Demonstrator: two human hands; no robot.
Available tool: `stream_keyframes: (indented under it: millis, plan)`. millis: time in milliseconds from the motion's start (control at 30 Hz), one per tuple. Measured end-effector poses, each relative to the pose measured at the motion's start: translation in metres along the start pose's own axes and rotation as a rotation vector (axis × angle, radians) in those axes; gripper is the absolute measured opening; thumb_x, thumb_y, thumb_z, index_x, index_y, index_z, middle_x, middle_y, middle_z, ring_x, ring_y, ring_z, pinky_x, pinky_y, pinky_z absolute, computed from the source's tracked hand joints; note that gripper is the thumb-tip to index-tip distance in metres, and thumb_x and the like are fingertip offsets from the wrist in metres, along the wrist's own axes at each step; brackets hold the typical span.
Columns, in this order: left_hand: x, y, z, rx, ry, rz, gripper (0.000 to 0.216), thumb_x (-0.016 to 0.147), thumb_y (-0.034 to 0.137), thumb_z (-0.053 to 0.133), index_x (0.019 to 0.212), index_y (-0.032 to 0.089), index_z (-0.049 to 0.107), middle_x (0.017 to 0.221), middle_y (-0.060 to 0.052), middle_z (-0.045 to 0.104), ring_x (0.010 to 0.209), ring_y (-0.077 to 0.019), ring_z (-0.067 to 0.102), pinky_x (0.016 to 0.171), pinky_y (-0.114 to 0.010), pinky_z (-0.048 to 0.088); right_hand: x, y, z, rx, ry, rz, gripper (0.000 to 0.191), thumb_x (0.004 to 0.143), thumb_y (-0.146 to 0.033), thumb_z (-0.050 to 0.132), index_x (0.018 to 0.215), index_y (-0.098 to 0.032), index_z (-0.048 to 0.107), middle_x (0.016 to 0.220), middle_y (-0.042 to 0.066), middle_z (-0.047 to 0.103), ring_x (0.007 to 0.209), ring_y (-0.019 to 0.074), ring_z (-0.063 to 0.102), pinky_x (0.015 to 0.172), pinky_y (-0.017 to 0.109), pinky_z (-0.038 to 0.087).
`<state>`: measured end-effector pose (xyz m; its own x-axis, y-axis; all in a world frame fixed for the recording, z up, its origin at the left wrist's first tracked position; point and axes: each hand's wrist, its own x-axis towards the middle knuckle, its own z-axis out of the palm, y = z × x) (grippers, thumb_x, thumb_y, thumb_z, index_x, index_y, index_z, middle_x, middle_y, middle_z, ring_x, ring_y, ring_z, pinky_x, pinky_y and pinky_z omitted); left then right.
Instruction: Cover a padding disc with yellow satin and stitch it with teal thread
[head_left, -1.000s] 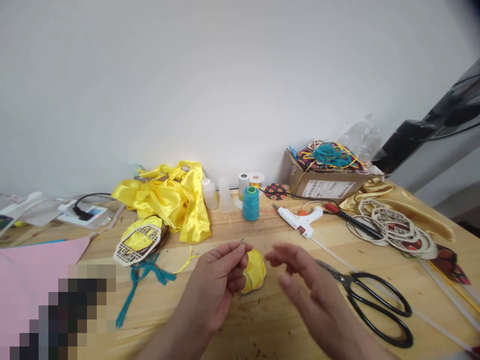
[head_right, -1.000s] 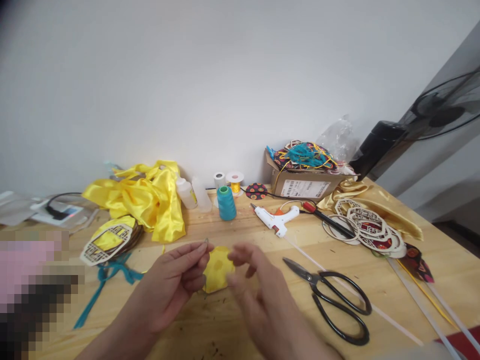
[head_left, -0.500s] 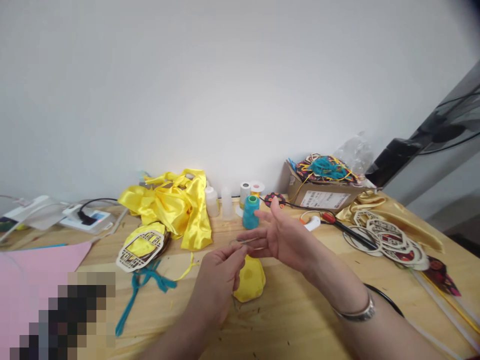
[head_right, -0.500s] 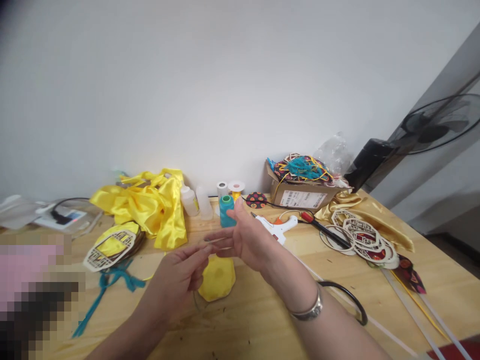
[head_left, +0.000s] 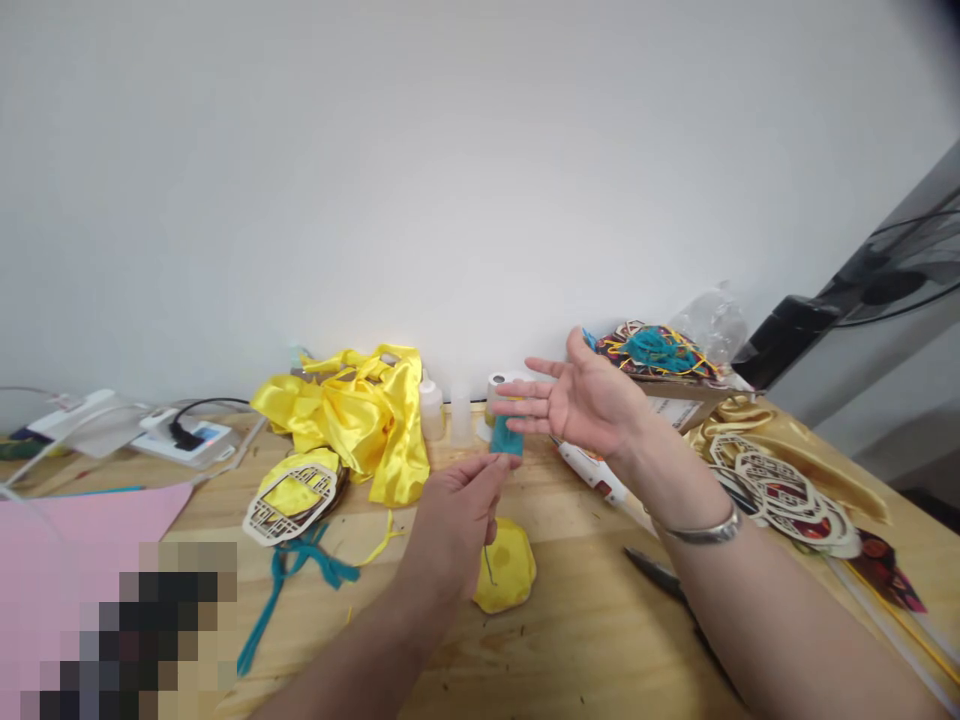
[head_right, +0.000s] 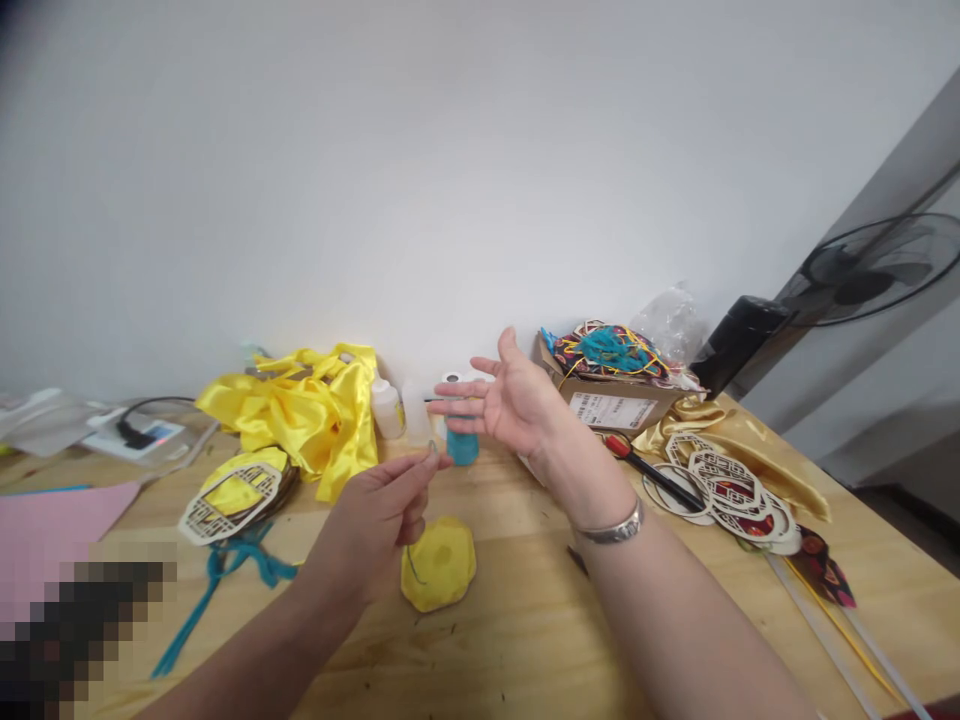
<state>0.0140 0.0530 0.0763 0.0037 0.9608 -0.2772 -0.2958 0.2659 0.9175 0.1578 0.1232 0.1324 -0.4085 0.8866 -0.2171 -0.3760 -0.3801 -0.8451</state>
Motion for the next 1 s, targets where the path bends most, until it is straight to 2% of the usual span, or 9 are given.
stream_keyframes:
  millis: [167,367,567,700,767,833,900,967,1000]
  plan:
    - [-0.008,-0.002,-0.006,-0.015,-0.016,-0.024,0.026,0.068,0.038,0.071,0.077,0.014,0.071,0.043,0.012,0.026,0.038,-0.0038,0.018,0.036,-0.017,0.014,0.009,-0.026,-0.004,-0.004,0.001,-0.096,0.084,0.084,-0.07,0.023,0.14,-0.009,0.013,0.126,0.029,0.049,0.096,0.0332,0.064,0.081,0.049,0.048]
    - [-0.023,-0.008,-0.022,-0.006,-0.022,-0.134,0.032,0.068,0.042,0.071,0.08,0.012,0.071,0.04,0.013,0.024,0.038,-0.0035,0.015,0.037,-0.018,0.012,-0.012,-0.058,-0.001,-0.231,0.133,-0.274,0.078,0.086,-0.068,0.015,0.139,-0.012,0.022,0.121,0.022,0.057,0.101,0.0307,0.062,0.076,0.046,0.05]
    - [-0.048,-0.022,-0.045,0.072,-0.023,-0.253,0.036,0.066,0.045,0.071,0.082,0.013,0.071,0.037,0.012,0.028,0.037,-0.0037,0.016,0.037,-0.02,0.011,-0.042,-0.059,-0.01,-0.37,0.292,-0.416,0.067,0.087,-0.065,0.025,0.132,-0.017,0.037,0.115,0.018,0.062,0.095,0.027,0.065,0.073,0.04,0.053]
    - [-0.06,-0.034,-0.057,0.13,-0.035,-0.319,0.037,0.067,0.048,0.07,0.079,0.013,0.072,0.035,0.012,0.027,0.035,-0.0036,0.015,0.037,-0.022,0.008,-0.062,-0.058,-0.027,-0.484,0.35,-0.533,0.062,0.09,-0.061,0.012,0.126,-0.023,0.045,0.122,0.014,0.06,0.096,0.0244,0.065,0.075,0.04,0.052]
    - [-0.063,-0.037,-0.062,0.148,-0.012,-0.359,0.039,0.064,0.05,0.071,0.08,0.013,0.073,0.035,0.012,0.027,0.034,-0.0035,0.016,0.037,-0.022,0.008,-0.071,-0.055,-0.041,-0.656,0.411,-0.525,0.065,0.089,-0.063,0.012,0.124,-0.023,0.049,0.114,0.014,0.064,0.092,0.0255,0.065,0.074,0.042,0.051]
    - [-0.064,-0.039,-0.065,0.153,-0.002,-0.407,0.044,0.06,0.052,0.073,0.08,0.013,0.073,0.035,0.012,0.027,0.034,-0.0037,0.016,0.037,-0.021,0.008,-0.08,-0.044,-0.057,-1.006,0.519,-0.459,0.062,0.084,-0.066,0.03,0.118,-0.021,0.056,0.102,0.015,0.067,0.087,0.0288,0.065,0.075,0.047,0.049]
    - [-0.066,-0.041,-0.065,0.133,0.009,-0.42,0.045,0.059,0.052,0.074,0.081,0.013,0.073,0.035,0.012,0.027,0.035,-0.0039,0.016,0.037,-0.021,0.009,-0.089,-0.022,-0.066,-1.444,0.676,-0.463,0.052,0.078,-0.058,0.052,0.11,-0.018,0.063,0.099,0.015,0.066,0.092,0.0337,0.061,0.082,0.053,0.043]
    - [-0.067,-0.041,-0.063,0.11,0.03,-0.386,0.041,0.062,0.049,0.073,0.083,0.014,0.073,0.036,0.012,0.027,0.036,-0.0041,0.016,0.037,-0.02,0.01,-0.098,0.011,-0.063,-1.698,0.799,-0.619,0.038,0.079,-0.044,0.058,0.104,-0.018,0.066,0.106,0.016,0.062,0.105,0.0359,0.053,0.092,0.053,0.036]
    - [-0.068,-0.041,-0.061,0.102,0.037,-0.369,0.039,0.064,0.047,0.072,0.084,0.014,0.073,0.036,0.012,0.026,0.037,-0.0043,0.015,0.038,-0.02,0.01,-0.102,0.03,-0.056,-1.686,0.788,-0.684,0.03,0.081,-0.039,0.056,0.1,-0.018,0.067,0.106,0.015,0.061,0.106,0.0335,0.052,0.091,0.049,0.037]
